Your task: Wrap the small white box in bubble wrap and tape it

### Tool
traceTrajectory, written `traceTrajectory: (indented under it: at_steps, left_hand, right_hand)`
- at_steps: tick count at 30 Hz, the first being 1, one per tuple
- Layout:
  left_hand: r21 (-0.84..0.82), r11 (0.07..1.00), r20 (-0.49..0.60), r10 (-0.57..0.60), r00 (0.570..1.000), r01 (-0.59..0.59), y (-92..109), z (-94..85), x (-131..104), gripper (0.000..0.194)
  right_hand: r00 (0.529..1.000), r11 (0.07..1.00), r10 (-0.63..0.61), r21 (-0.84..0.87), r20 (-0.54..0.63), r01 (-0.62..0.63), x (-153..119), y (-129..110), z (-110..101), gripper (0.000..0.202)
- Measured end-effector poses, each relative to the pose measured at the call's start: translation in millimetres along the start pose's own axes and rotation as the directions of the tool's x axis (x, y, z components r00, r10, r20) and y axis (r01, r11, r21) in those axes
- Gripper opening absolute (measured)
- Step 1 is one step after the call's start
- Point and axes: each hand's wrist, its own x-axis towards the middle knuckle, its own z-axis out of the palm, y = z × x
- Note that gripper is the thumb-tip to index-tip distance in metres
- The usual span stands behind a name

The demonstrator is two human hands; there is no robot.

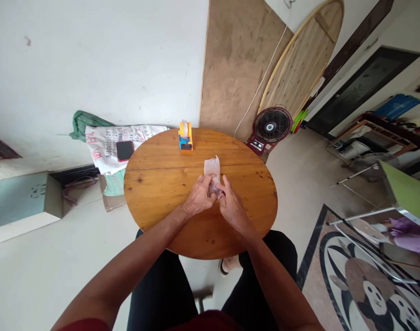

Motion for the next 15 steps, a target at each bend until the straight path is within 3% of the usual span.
traceTrajectory:
  at_steps: [9, 15]
  left_hand:
    - [-0.124, 0.99, 0.002, -0.073, 0.997, 0.073, -3, -3.5, -2, 0.06]
    - [-0.251, 0.958, 0.011, -0.138, 0.99, 0.136, -1, -4.7, -7, 0.057]
  right_hand:
    - [0.993, 1.0, -0.015, 0.004, 0.119, 0.014, 19, 2, -13, 0.059]
    - [0.994, 0.988, -0.023, -0.147, 0.109, 0.039, 16, -1, -11, 0.058]
